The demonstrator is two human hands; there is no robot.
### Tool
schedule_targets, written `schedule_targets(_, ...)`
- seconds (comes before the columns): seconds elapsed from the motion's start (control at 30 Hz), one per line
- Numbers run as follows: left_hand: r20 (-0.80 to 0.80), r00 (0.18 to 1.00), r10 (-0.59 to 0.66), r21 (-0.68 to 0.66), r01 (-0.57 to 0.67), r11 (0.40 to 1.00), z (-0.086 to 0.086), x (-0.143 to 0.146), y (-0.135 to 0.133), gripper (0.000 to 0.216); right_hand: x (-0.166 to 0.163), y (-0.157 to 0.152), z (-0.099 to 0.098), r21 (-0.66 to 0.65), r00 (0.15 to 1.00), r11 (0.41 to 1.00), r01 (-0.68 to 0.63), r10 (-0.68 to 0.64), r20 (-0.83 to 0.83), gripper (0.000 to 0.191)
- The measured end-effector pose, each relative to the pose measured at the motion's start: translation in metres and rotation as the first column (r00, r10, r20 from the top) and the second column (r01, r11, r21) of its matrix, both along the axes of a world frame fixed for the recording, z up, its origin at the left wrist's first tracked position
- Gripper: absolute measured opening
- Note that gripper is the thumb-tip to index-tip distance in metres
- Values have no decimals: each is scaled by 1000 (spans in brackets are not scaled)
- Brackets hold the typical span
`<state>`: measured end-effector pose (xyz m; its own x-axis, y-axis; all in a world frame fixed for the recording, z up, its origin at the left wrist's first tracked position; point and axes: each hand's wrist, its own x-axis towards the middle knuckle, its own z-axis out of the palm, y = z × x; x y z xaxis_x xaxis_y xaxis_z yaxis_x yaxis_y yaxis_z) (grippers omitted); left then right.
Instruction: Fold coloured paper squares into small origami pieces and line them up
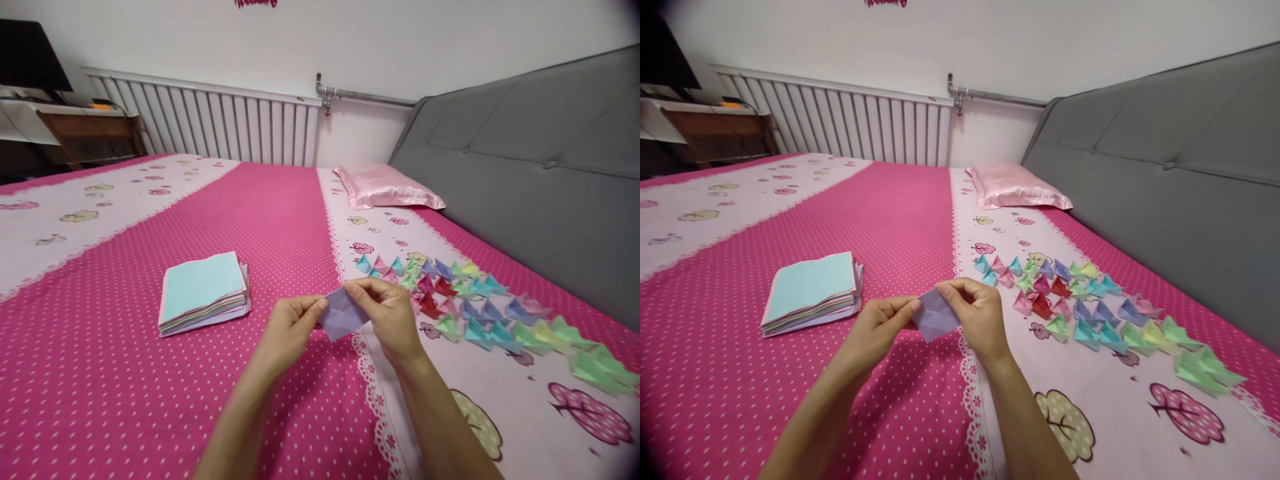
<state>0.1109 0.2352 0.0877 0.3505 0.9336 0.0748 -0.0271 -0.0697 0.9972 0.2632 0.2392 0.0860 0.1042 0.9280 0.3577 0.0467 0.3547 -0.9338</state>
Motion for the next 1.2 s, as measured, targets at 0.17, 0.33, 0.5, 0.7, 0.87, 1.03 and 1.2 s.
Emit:
schedule_targets(0.17, 37, 999, -10, -63, 13, 998, 4, 1, -3, 29, -1, 1, -2, -43, 999, 998, 35, -37, -40, 12)
schedule_targets(0.33, 30, 999, 17, -159, -12, 987, 8, 1, -5, 24, -2, 0, -2, -58, 999, 998, 9, -12, -52, 12)
schedule_targets(0.5, -54, 998, 43, -181, -52, 982, 6, 2, -7, 30, -7, -3, -2, -96, 997, 993, -71, 68, -36, 12)
schedule_targets(0.7, -4, 982, 191, -175, -188, 966, 4, 0, -4, 31, -10, -3, -3, -150, 987, 977, -151, 140, -85, 15)
schedule_targets(0.87, 57, 957, 285, -151, -273, 950, 4, -5, -1, 30, -6, -1, -3, -148, 997, 986, -74, 72, -24, 15)
schedule_targets(1.03, 93, 951, 296, -154, -280, 948, 3, -6, 0, 30, -4, 0, -2, -145, 999, 988, -51, 52, 4, 14)
schedule_targets(1.2, 106, 956, 275, -170, -255, 952, 3, -5, -1, 29, -5, -1, -1, -112, 998, 993, -42, 47, 42, 15)
